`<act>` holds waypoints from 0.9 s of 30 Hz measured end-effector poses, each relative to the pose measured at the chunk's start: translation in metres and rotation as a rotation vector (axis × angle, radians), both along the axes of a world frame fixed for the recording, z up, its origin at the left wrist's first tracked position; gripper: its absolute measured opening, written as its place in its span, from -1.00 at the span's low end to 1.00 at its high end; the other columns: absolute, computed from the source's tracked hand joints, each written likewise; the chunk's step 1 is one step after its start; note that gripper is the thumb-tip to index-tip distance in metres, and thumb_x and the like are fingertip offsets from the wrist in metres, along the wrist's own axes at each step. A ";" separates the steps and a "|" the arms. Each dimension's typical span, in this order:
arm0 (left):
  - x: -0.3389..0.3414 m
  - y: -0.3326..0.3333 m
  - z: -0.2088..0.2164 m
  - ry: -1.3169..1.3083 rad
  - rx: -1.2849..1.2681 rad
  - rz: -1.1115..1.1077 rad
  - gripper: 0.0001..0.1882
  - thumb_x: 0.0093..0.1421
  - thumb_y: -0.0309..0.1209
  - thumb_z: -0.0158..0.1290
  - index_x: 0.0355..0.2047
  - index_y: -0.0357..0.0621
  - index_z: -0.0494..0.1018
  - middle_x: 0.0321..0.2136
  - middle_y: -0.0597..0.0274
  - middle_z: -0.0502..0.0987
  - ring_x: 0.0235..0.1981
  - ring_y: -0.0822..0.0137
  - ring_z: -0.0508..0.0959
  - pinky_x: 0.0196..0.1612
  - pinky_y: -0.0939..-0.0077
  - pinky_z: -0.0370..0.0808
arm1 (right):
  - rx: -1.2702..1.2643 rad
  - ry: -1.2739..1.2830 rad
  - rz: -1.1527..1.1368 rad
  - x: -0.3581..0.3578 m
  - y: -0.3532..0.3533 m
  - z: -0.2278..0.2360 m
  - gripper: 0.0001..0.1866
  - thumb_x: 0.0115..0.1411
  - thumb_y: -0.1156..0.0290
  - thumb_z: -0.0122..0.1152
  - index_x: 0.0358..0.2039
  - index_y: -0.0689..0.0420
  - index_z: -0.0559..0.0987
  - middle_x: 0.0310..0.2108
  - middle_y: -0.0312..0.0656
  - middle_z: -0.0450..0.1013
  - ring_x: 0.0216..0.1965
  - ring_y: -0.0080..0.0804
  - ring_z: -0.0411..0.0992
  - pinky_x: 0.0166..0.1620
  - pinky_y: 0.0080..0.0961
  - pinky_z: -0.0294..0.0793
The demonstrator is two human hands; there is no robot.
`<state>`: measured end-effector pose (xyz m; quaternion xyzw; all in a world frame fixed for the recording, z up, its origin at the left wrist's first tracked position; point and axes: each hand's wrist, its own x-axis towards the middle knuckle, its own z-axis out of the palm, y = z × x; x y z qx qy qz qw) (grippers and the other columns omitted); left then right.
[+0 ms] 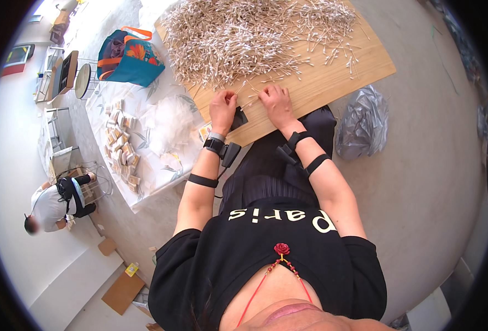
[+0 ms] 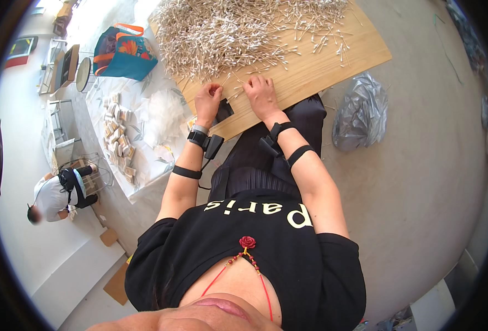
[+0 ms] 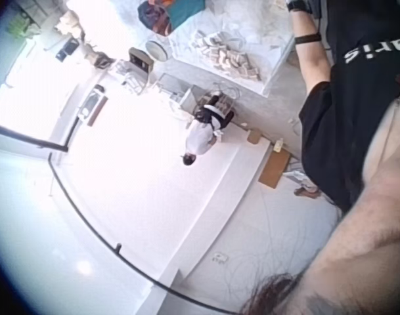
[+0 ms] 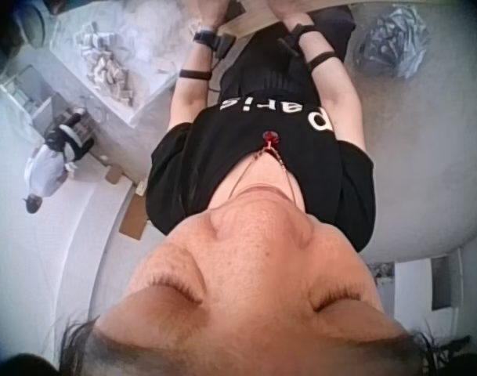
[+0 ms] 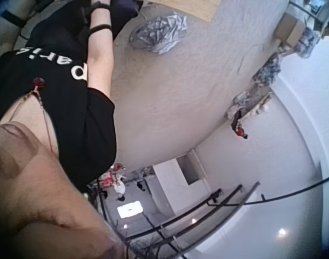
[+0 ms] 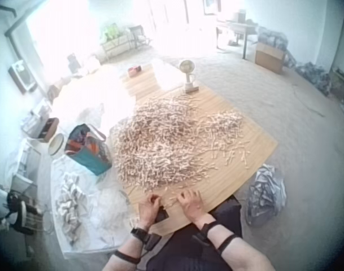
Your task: The recorder picks individual cotton swabs from a pile and arranges them in a neat row on a small card before stacking them.
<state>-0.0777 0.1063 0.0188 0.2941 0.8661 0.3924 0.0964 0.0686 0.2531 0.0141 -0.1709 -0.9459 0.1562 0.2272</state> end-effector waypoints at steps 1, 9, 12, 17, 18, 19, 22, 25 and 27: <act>0.001 0.001 0.000 -0.009 0.003 0.004 -0.87 0.22 -0.39 0.25 -0.31 -0.20 0.63 -0.43 0.05 0.60 -0.41 0.12 0.62 -0.26 0.22 0.54 | -0.005 0.000 0.005 0.001 0.001 -0.001 -0.85 0.20 0.45 0.15 -0.24 0.02 0.64 -0.21 -0.26 0.47 -0.06 -0.28 0.45 0.01 -0.26 0.36; 0.014 -0.003 0.004 0.209 -0.005 -0.063 -0.82 0.10 -0.43 0.32 -0.27 -0.11 0.62 -0.29 0.07 0.55 -0.19 -0.01 0.56 -0.10 0.12 0.47 | 0.006 0.016 0.036 0.004 0.007 0.003 -0.86 0.20 0.45 0.15 -0.26 0.01 0.63 -0.21 -0.27 0.47 -0.07 -0.29 0.45 0.01 -0.27 0.35; 0.023 -0.001 0.011 0.277 -0.022 -0.143 -0.79 0.09 -0.42 0.33 -0.25 -0.06 0.61 -0.26 0.11 0.53 -0.13 0.01 0.52 -0.04 0.10 0.42 | 0.019 0.022 0.044 0.005 0.011 0.005 -0.87 0.19 0.44 0.16 -0.27 0.02 0.63 -0.22 -0.28 0.47 -0.07 -0.29 0.45 0.01 -0.27 0.35; 0.028 -0.002 0.013 0.330 -0.170 -0.226 -0.84 0.11 -0.40 0.31 -0.28 -0.03 0.61 -0.27 0.15 0.53 -0.12 0.06 0.52 -0.01 0.11 0.37 | 0.090 -0.058 0.094 -0.001 0.010 0.010 -0.89 0.18 0.42 0.15 -0.30 0.02 0.63 -0.23 -0.28 0.48 -0.07 -0.30 0.45 0.00 -0.28 0.36; 0.029 -0.002 0.013 0.353 -0.171 -0.233 -0.86 0.12 -0.38 0.30 -0.31 -0.04 0.60 -0.29 0.15 0.54 -0.14 0.05 0.52 -0.02 0.12 0.37 | 0.092 -0.056 0.095 -0.002 0.010 0.011 -0.89 0.18 0.42 0.15 -0.30 0.02 0.63 -0.23 -0.28 0.48 -0.07 -0.30 0.45 0.00 -0.28 0.36; 0.028 -0.002 0.014 0.377 -0.172 -0.240 -0.88 0.13 -0.37 0.29 -0.34 -0.05 0.59 -0.32 0.16 0.56 -0.15 0.05 0.52 -0.04 0.13 0.37 | 0.115 -0.081 0.111 -0.003 0.009 0.011 -0.89 0.18 0.40 0.15 -0.31 0.02 0.63 -0.23 -0.27 0.48 -0.06 -0.30 0.45 0.01 -0.28 0.36; 0.023 0.002 0.013 0.401 -0.187 -0.274 -0.88 0.12 -0.37 0.28 -0.35 -0.07 0.60 -0.32 0.14 0.56 -0.16 0.04 0.53 -0.05 0.11 0.38 | 0.194 -0.096 0.145 -0.007 0.011 0.010 -0.89 0.18 0.38 0.15 -0.33 0.02 0.62 -0.23 -0.25 0.49 -0.05 -0.29 0.45 0.03 -0.28 0.37; 0.021 0.003 0.012 0.388 -0.216 -0.299 -0.89 0.10 -0.37 0.27 -0.38 -0.08 0.59 -0.32 0.12 0.56 -0.17 0.02 0.53 -0.05 0.10 0.39 | 0.294 -0.077 0.180 -0.010 0.014 0.009 -0.89 0.18 0.36 0.15 -0.33 0.03 0.62 -0.22 -0.23 0.50 -0.04 -0.28 0.45 0.05 -0.27 0.37; 0.017 0.006 0.012 0.397 -0.239 -0.312 -0.90 0.09 -0.37 0.25 -0.39 -0.07 0.59 -0.32 0.11 0.56 -0.17 0.03 0.54 -0.05 0.10 0.39 | 0.346 -0.063 0.194 -0.012 0.016 0.011 -0.89 0.18 0.36 0.14 -0.33 0.04 0.61 -0.21 -0.23 0.50 -0.03 -0.28 0.45 0.06 -0.27 0.37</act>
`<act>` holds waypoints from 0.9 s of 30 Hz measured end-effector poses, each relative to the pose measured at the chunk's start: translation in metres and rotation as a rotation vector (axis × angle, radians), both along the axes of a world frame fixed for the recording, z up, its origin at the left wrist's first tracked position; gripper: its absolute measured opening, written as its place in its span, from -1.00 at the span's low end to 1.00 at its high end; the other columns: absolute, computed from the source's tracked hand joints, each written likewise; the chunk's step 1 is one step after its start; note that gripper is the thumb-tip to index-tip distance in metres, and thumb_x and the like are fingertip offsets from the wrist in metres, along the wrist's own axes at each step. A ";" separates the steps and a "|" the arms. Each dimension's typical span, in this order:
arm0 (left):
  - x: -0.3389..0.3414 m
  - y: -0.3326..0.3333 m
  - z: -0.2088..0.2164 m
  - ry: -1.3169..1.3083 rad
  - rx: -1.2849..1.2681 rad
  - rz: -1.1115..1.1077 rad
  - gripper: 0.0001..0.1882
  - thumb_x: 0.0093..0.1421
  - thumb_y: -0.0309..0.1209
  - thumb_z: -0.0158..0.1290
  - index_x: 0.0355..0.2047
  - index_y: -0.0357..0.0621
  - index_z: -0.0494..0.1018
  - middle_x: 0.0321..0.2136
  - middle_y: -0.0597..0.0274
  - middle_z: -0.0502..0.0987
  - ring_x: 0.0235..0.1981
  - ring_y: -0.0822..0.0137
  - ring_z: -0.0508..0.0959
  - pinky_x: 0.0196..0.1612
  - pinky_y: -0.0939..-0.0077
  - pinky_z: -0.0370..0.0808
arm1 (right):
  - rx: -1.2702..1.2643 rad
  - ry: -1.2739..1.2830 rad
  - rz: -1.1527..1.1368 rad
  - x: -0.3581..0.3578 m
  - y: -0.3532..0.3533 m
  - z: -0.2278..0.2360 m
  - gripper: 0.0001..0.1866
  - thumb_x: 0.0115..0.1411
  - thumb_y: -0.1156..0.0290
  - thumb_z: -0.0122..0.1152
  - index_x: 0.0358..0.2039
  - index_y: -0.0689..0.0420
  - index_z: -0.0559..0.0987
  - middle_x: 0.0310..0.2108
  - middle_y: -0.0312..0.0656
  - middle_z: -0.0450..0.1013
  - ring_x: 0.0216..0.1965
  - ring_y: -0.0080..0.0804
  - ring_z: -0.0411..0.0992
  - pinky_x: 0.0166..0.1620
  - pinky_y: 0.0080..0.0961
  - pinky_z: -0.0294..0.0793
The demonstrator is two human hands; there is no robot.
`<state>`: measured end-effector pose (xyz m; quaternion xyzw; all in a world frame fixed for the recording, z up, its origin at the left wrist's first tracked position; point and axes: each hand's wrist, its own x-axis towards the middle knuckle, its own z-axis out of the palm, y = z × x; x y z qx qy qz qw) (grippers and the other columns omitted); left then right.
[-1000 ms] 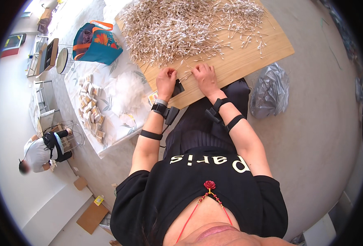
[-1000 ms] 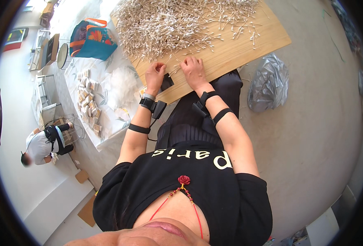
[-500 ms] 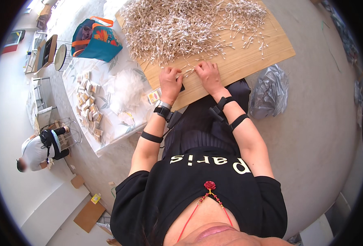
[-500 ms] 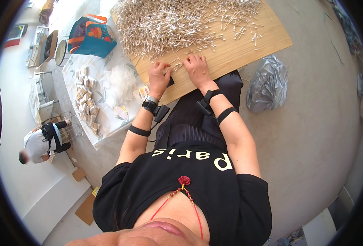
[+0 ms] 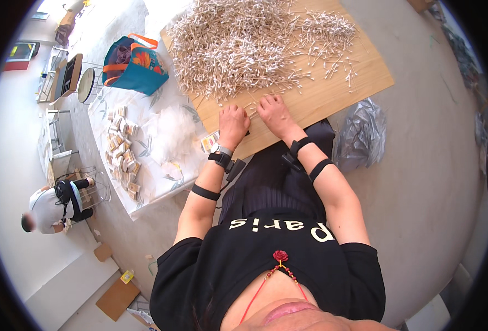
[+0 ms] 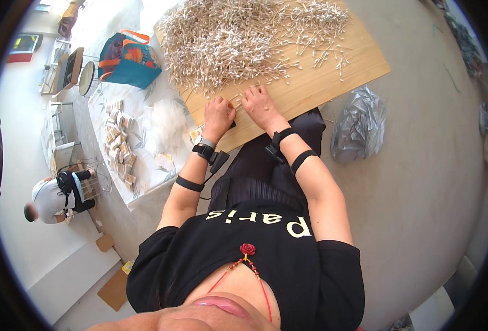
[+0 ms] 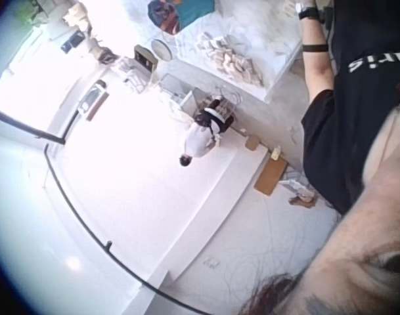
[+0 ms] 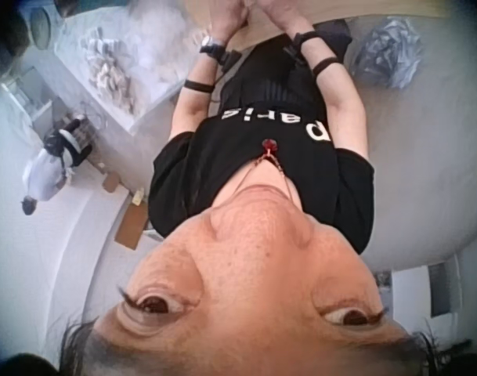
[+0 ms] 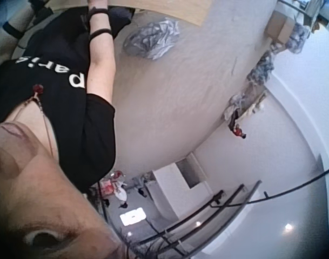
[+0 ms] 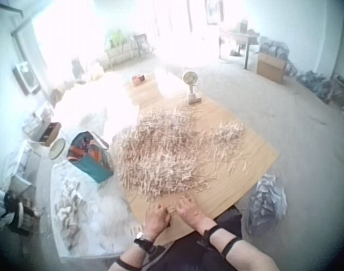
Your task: The recorder picks individual cotton swabs from a pile and arranges them in a neat row on a small card before stacking them.
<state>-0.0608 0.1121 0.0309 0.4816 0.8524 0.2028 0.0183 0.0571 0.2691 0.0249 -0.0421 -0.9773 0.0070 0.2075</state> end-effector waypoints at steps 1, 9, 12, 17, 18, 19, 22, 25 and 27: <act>-0.001 0.002 0.000 0.005 -0.031 -0.007 -0.90 0.09 -0.37 0.24 -0.41 -0.07 0.58 -0.33 0.11 0.57 -0.17 0.04 0.54 -0.06 0.10 0.40 | 0.002 -0.026 0.017 0.000 0.000 0.002 -0.88 0.18 0.36 0.14 -0.33 0.04 0.61 -0.22 -0.22 0.50 -0.03 -0.29 0.45 0.06 -0.25 0.38; 0.005 0.001 0.005 0.174 -0.152 -0.070 -0.83 0.06 -0.33 0.20 -0.39 -0.15 0.57 -0.32 0.07 0.53 -0.13 0.07 0.53 -0.03 0.16 0.39 | -0.134 -0.132 0.031 0.029 -0.013 0.012 -0.84 0.18 0.39 0.12 -0.24 0.10 0.56 -0.24 -0.16 0.52 -0.07 -0.24 0.48 0.08 -0.31 0.41; 0.003 0.005 0.005 0.177 -0.085 -0.063 -0.90 0.11 -0.37 0.17 -0.43 -0.12 0.55 -0.34 0.07 0.53 -0.19 0.05 0.52 -0.08 0.15 0.40 | -0.139 -0.046 0.038 0.034 -0.014 0.009 -0.80 0.19 0.38 0.12 -0.19 0.12 0.56 -0.18 -0.14 0.54 -0.02 -0.22 0.48 0.12 -0.29 0.42; -0.011 -0.001 -0.003 0.097 0.032 -0.025 -0.92 0.10 -0.41 0.18 -0.43 -0.13 0.54 -0.36 0.05 0.53 -0.20 0.00 0.53 -0.09 0.12 0.44 | -0.120 -0.035 0.054 0.034 -0.009 0.002 -0.74 0.20 0.39 0.12 -0.12 0.15 0.57 -0.09 -0.12 0.56 0.03 -0.21 0.48 0.14 -0.26 0.42; -0.012 -0.002 -0.003 0.054 0.061 -0.008 -0.93 0.10 -0.43 0.18 -0.42 -0.13 0.54 -0.37 0.04 0.52 -0.21 -0.03 0.53 -0.11 0.10 0.46 | -0.116 -0.034 0.000 0.034 -0.008 -0.002 -0.75 0.20 0.39 0.12 -0.13 0.15 0.57 -0.08 -0.12 0.56 0.04 -0.20 0.48 0.14 -0.25 0.42; -0.014 -0.001 -0.002 0.046 0.050 -0.011 -0.93 0.10 -0.43 0.18 -0.42 -0.13 0.54 -0.37 0.04 0.52 -0.21 -0.03 0.53 -0.11 0.10 0.46 | -0.113 -0.035 -0.054 0.034 -0.006 -0.006 -0.76 0.20 0.39 0.12 -0.14 0.15 0.57 -0.06 -0.11 0.56 0.04 -0.20 0.48 0.14 -0.24 0.41; -0.019 -0.003 0.001 -0.021 0.155 0.004 -0.93 0.12 -0.45 0.18 -0.40 -0.16 0.53 -0.38 0.04 0.54 -0.24 -0.04 0.55 -0.15 0.10 0.49 | -0.148 -0.012 -0.085 0.036 0.005 -0.003 -0.78 0.20 0.40 0.11 -0.15 0.14 0.57 -0.03 -0.11 0.55 0.05 -0.19 0.48 0.13 -0.22 0.41; -0.021 -0.004 0.006 -0.111 0.206 0.054 -0.92 0.17 -0.45 0.18 -0.39 -0.19 0.53 -0.41 0.06 0.59 -0.30 0.00 0.60 -0.21 0.15 0.51 | -0.188 -0.006 -0.077 0.039 -0.001 0.007 -0.82 0.19 0.41 0.12 -0.20 0.11 0.57 -0.16 -0.15 0.55 -0.02 -0.20 0.49 0.11 -0.22 0.40; -0.020 -0.004 0.011 -0.158 0.184 0.053 -0.92 0.18 -0.45 0.18 -0.38 -0.18 0.54 -0.41 0.05 0.60 -0.30 0.02 0.61 -0.21 0.16 0.53 | -0.234 -0.079 -0.075 0.046 -0.007 0.008 -0.83 0.18 0.41 0.12 -0.22 0.10 0.57 -0.22 -0.17 0.53 -0.05 -0.20 0.49 0.11 -0.22 0.40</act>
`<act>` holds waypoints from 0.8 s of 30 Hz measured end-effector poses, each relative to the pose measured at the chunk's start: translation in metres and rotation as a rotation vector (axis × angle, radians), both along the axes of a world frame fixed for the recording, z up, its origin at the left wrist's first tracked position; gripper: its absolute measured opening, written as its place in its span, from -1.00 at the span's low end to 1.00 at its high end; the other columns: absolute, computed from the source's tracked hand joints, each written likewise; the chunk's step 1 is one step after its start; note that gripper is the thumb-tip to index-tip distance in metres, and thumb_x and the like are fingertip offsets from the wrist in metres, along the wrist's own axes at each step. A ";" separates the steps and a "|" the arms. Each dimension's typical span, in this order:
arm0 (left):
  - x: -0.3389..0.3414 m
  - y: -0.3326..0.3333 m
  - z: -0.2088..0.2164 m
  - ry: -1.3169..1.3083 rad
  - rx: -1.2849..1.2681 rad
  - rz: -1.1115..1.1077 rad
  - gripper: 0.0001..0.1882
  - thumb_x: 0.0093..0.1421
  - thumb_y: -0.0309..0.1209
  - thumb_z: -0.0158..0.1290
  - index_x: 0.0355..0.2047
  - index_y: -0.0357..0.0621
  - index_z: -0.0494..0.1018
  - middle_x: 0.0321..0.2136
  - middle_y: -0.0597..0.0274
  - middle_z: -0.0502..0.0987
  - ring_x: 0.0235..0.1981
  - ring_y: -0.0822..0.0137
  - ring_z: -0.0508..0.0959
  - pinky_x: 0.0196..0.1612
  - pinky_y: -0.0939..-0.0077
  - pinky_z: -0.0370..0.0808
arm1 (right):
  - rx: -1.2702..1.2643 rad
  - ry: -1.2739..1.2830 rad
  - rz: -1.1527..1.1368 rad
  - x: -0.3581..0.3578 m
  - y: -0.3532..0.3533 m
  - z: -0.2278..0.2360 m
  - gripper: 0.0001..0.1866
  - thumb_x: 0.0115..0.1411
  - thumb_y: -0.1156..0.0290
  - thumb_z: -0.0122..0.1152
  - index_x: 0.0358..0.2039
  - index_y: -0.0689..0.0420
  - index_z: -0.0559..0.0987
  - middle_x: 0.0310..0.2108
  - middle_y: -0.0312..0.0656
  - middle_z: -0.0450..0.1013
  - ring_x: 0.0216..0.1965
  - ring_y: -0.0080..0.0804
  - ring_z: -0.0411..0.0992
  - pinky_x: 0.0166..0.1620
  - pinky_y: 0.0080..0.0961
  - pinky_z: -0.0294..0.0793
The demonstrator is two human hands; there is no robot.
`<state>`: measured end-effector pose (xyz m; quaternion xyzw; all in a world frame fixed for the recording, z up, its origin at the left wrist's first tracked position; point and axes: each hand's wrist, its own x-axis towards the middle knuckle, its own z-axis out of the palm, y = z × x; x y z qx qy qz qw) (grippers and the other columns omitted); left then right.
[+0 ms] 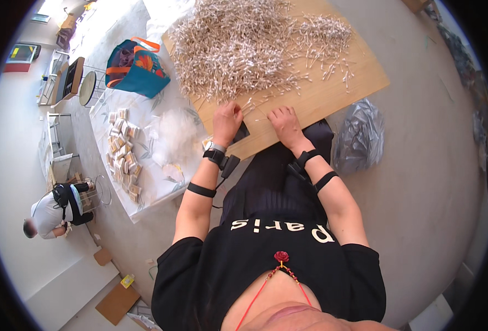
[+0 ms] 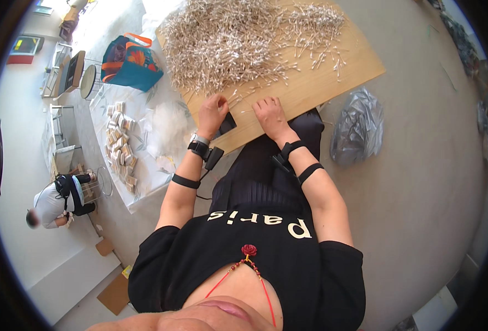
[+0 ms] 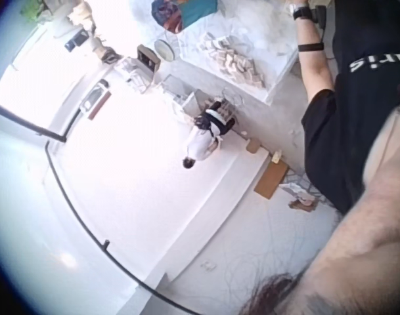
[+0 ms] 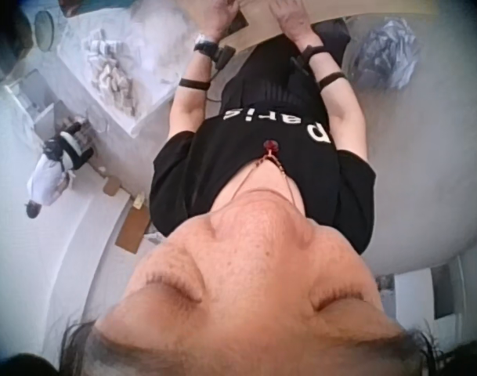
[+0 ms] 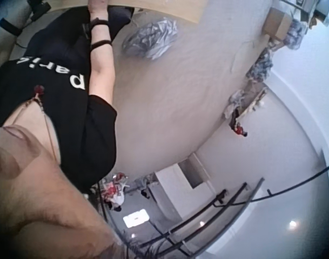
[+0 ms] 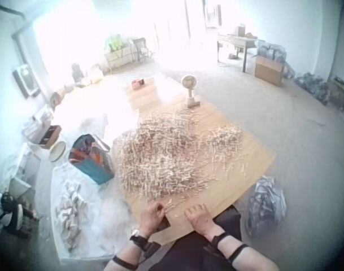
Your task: The recorder picks individual cotton swabs from a pile and arranges them in a neat row on a small card before stacking them.
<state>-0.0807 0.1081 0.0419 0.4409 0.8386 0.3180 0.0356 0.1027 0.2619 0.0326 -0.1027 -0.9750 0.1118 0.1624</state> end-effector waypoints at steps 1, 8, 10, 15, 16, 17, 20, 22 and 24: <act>0.002 0.000 0.002 -0.036 -0.008 -0.008 -0.92 0.18 -0.44 0.19 -0.36 -0.18 0.56 -0.41 0.05 0.61 -0.31 0.03 0.62 -0.21 0.18 0.54 | 0.007 0.048 0.001 0.002 -0.004 0.000 -0.85 0.18 0.42 0.13 -0.24 0.09 0.57 -0.26 -0.19 0.51 -0.07 -0.21 0.49 0.10 -0.23 0.40; 0.030 0.008 0.004 -0.198 -0.106 -0.136 -0.89 0.20 -0.41 0.20 -0.31 -0.18 0.61 -0.47 0.10 0.64 -0.38 0.09 0.66 -0.26 0.24 0.58 | -0.052 0.077 -0.006 0.022 -0.027 -0.008 -0.88 0.15 0.44 0.13 -0.30 0.05 0.58 -0.30 -0.22 0.49 -0.11 -0.22 0.49 0.08 -0.24 0.40; 0.036 0.007 0.000 -0.158 -0.125 -0.165 -0.89 0.20 -0.41 0.21 -0.32 -0.18 0.61 -0.44 0.09 0.64 -0.38 0.10 0.67 -0.25 0.25 0.58 | -0.063 0.077 -0.006 0.024 -0.032 -0.007 -0.90 0.16 0.43 0.16 -0.30 0.05 0.58 -0.31 -0.22 0.49 -0.12 -0.22 0.49 0.08 -0.24 0.40; 0.040 0.003 -0.004 -0.105 -0.172 -0.192 -0.88 0.20 -0.39 0.22 -0.31 -0.18 0.63 -0.37 0.05 0.64 -0.35 0.11 0.67 -0.23 0.26 0.59 | -0.159 0.096 -0.005 0.028 -0.036 -0.006 -0.90 0.19 0.37 0.27 -0.28 0.05 0.60 -0.31 -0.23 0.50 -0.12 -0.24 0.49 0.06 -0.25 0.39; 0.040 0.003 -0.005 -0.167 -0.165 -0.167 -0.88 0.21 -0.39 0.22 -0.31 -0.17 0.64 -0.36 0.05 0.64 -0.34 0.11 0.67 -0.23 0.26 0.59 | -0.185 0.126 -0.061 0.029 -0.033 -0.007 -0.88 0.20 0.36 0.31 -0.26 0.05 0.61 -0.30 -0.23 0.51 -0.11 -0.23 0.49 0.05 -0.25 0.38; 0.040 0.003 -0.006 -0.229 -0.159 -0.141 -0.87 0.21 -0.39 0.23 -0.31 -0.17 0.65 -0.35 0.05 0.63 -0.34 0.11 0.67 -0.23 0.26 0.59 | -0.212 0.155 -0.116 0.030 -0.031 -0.009 -0.86 0.21 0.34 0.34 -0.24 0.05 0.62 -0.30 -0.23 0.52 -0.11 -0.23 0.49 0.05 -0.25 0.38; 0.039 0.005 -0.008 -0.269 -0.139 -0.103 -0.88 0.21 -0.39 0.23 -0.29 -0.16 0.66 -0.36 0.06 0.62 -0.33 0.11 0.67 -0.22 0.26 0.59 | -0.294 0.124 -0.228 0.029 -0.021 -0.011 -0.85 0.22 0.37 0.32 -0.20 0.06 0.63 -0.24 -0.24 0.54 -0.08 -0.21 0.49 0.06 -0.23 0.37; 0.039 0.008 -0.007 -0.239 -0.126 -0.119 -0.88 0.22 -0.40 0.23 -0.29 -0.16 0.66 -0.37 0.06 0.62 -0.34 0.11 0.67 -0.22 0.26 0.59 | -0.292 0.122 -0.244 0.025 -0.015 -0.011 -0.86 0.23 0.38 0.31 -0.20 0.06 0.63 -0.22 -0.24 0.54 -0.07 -0.21 0.49 0.07 -0.22 0.36; 0.039 0.010 -0.006 -0.210 -0.113 -0.137 -0.89 0.22 -0.42 0.22 -0.29 -0.16 0.66 -0.38 0.07 0.62 -0.34 0.11 0.67 -0.22 0.26 0.59 | -0.289 0.121 -0.262 0.023 -0.011 -0.012 -0.86 0.23 0.39 0.30 -0.19 0.05 0.63 -0.20 -0.25 0.53 -0.07 -0.21 0.48 0.07 -0.21 0.35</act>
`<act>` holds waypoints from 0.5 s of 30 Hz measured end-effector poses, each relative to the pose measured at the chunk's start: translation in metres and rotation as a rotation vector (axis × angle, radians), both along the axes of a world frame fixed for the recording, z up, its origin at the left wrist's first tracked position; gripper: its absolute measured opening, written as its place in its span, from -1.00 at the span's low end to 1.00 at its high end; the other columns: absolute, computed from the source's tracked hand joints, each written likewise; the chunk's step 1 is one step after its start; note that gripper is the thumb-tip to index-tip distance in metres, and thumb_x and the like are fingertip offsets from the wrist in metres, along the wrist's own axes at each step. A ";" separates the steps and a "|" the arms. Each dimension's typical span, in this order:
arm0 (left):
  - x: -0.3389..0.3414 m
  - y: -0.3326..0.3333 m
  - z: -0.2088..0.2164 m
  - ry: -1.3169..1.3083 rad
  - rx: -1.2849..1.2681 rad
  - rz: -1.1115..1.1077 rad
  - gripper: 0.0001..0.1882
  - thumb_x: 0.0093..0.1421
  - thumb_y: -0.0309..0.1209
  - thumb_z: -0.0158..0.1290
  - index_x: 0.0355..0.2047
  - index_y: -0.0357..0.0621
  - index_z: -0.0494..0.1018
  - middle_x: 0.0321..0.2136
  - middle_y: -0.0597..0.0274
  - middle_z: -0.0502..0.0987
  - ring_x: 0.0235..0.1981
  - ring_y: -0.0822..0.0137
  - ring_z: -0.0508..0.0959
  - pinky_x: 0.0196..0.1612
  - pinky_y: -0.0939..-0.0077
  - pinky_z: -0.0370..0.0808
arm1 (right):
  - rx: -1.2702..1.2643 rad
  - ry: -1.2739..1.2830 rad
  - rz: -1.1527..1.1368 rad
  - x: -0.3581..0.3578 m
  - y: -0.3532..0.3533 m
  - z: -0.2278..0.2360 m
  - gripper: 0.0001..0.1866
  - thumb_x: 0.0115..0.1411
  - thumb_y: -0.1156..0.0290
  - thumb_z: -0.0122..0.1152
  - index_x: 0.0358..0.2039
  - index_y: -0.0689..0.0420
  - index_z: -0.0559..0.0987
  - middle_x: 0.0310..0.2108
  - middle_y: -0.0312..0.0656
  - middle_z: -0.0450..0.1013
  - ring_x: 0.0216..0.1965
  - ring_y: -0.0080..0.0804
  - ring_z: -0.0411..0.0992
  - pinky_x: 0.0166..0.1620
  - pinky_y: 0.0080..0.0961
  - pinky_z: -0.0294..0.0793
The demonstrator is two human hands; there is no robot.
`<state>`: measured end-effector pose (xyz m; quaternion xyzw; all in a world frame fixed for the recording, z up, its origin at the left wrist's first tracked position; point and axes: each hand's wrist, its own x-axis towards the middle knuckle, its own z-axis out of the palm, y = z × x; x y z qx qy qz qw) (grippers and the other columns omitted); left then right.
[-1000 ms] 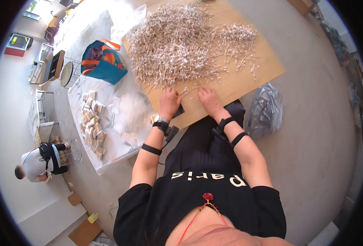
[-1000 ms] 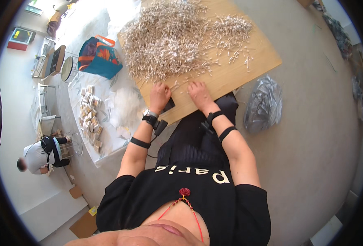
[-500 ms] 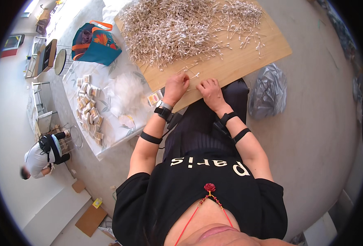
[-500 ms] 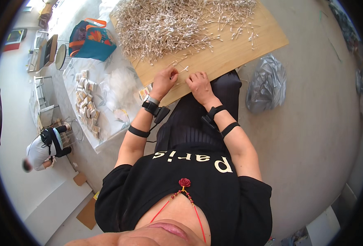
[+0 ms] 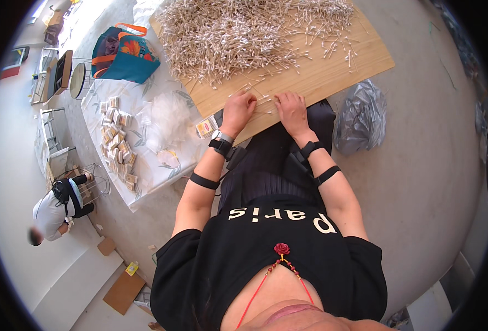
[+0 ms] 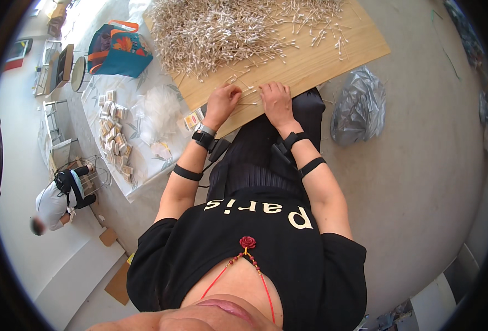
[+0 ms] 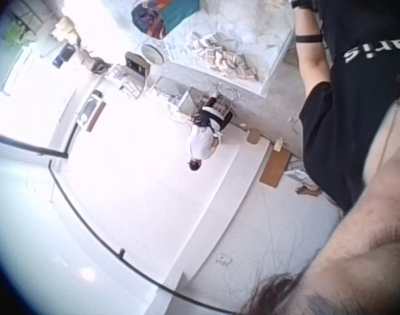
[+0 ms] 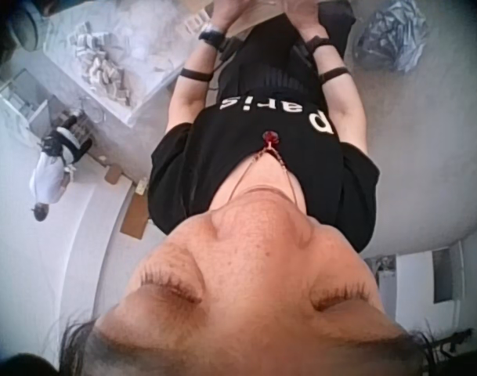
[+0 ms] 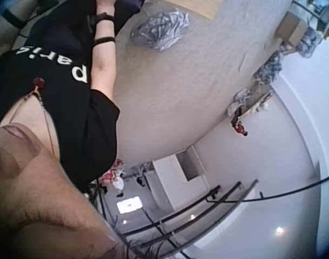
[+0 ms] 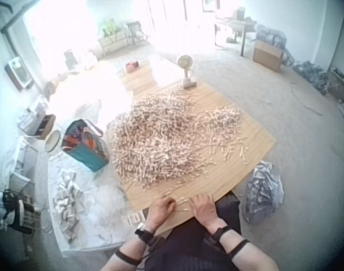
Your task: The recorder picks individual cotton swabs from a pile and arranges them in a neat row on a small card before stacking them.
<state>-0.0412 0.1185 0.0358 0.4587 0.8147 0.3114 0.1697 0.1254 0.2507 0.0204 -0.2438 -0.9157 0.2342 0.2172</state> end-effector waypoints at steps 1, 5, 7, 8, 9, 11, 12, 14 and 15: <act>0.000 0.001 0.000 0.006 -0.004 -0.022 -0.89 0.22 -0.43 0.22 -0.27 -0.17 0.66 -0.37 0.06 0.61 -0.33 0.11 0.67 -0.20 0.27 0.59 | -0.003 -0.007 0.005 -0.001 0.001 -0.001 -0.86 0.23 0.40 0.30 -0.19 0.05 0.63 -0.19 -0.25 0.53 -0.06 -0.21 0.48 0.07 -0.21 0.35; -0.003 -0.006 -0.008 0.010 0.068 0.047 -0.85 0.22 -0.48 0.22 -0.19 -0.18 0.65 -0.29 0.06 0.60 -0.30 0.11 0.65 -0.17 0.27 0.58 | -0.003 -0.036 0.068 -0.003 -0.001 0.002 -0.86 0.22 0.41 0.30 -0.20 0.03 0.63 -0.20 -0.26 0.52 -0.06 -0.22 0.48 0.07 -0.21 0.35; -0.009 -0.012 -0.009 -0.055 0.062 0.079 -0.81 0.21 -0.47 0.24 -0.16 -0.17 0.65 -0.27 0.06 0.59 -0.29 0.10 0.65 -0.17 0.27 0.58 | -0.018 -0.026 0.072 -0.002 0.000 0.000 -0.87 0.22 0.40 0.31 -0.20 0.02 0.63 -0.20 -0.26 0.52 -0.06 -0.22 0.48 0.07 -0.22 0.34; -0.011 -0.015 -0.009 -0.119 0.057 0.112 -0.78 0.19 -0.46 0.26 -0.13 -0.17 0.65 -0.24 0.06 0.58 -0.27 0.10 0.64 -0.17 0.26 0.58 | -0.032 -0.014 0.077 -0.002 0.001 0.000 -0.87 0.22 0.39 0.31 -0.21 0.02 0.63 -0.21 -0.26 0.52 -0.06 -0.22 0.48 0.07 -0.22 0.34; -0.011 -0.016 -0.005 -0.120 0.055 0.112 -0.78 0.19 -0.46 0.26 -0.13 -0.17 0.65 -0.24 0.06 0.58 -0.27 0.10 0.64 -0.17 0.26 0.58 | -0.035 -0.016 0.077 -0.003 0.002 0.000 -0.87 0.22 0.39 0.31 -0.21 0.02 0.63 -0.21 -0.26 0.52 -0.06 -0.22 0.48 0.07 -0.22 0.34; -0.010 -0.018 0.004 -0.132 0.030 0.047 -0.71 0.07 -0.42 0.34 -0.16 -0.13 0.64 -0.25 0.08 0.58 -0.18 0.02 0.58 -0.06 0.18 0.53 | -0.037 -0.027 0.023 -0.008 0.005 0.002 -0.88 0.23 0.38 0.32 -0.22 0.02 0.63 -0.22 -0.26 0.52 -0.06 -0.22 0.48 0.07 -0.23 0.35; -0.008 -0.019 0.005 -0.131 0.028 0.049 -0.71 0.07 -0.42 0.34 -0.16 -0.13 0.64 -0.25 0.08 0.58 -0.18 0.02 0.58 -0.06 0.18 0.53 | -0.039 -0.027 0.025 -0.013 0.007 0.004 -0.88 0.23 0.38 0.32 -0.22 0.02 0.63 -0.22 -0.26 0.52 -0.06 -0.22 0.48 0.07 -0.23 0.35; -0.002 -0.019 0.007 0.072 0.090 -0.065 -0.60 -0.02 -0.39 0.41 -0.12 -0.07 0.63 -0.19 0.11 0.55 -0.09 0.01 0.52 0.04 0.15 0.46 | -0.038 -0.025 0.031 -0.023 0.009 0.007 -0.87 0.23 0.37 0.33 -0.21 0.01 0.64 -0.21 -0.26 0.52 -0.05 -0.22 0.48 0.06 -0.20 0.35; 0.001 -0.017 0.007 0.072 0.090 -0.067 -0.60 -0.02 -0.39 0.41 -0.12 -0.07 0.63 -0.19 0.11 0.55 -0.09 0.01 0.52 0.04 0.15 0.46 | -0.037 -0.025 0.030 -0.027 0.011 0.004 -0.87 0.23 0.37 0.33 -0.21 0.01 0.64 -0.21 -0.26 0.52 -0.05 -0.22 0.48 0.06 -0.20 0.35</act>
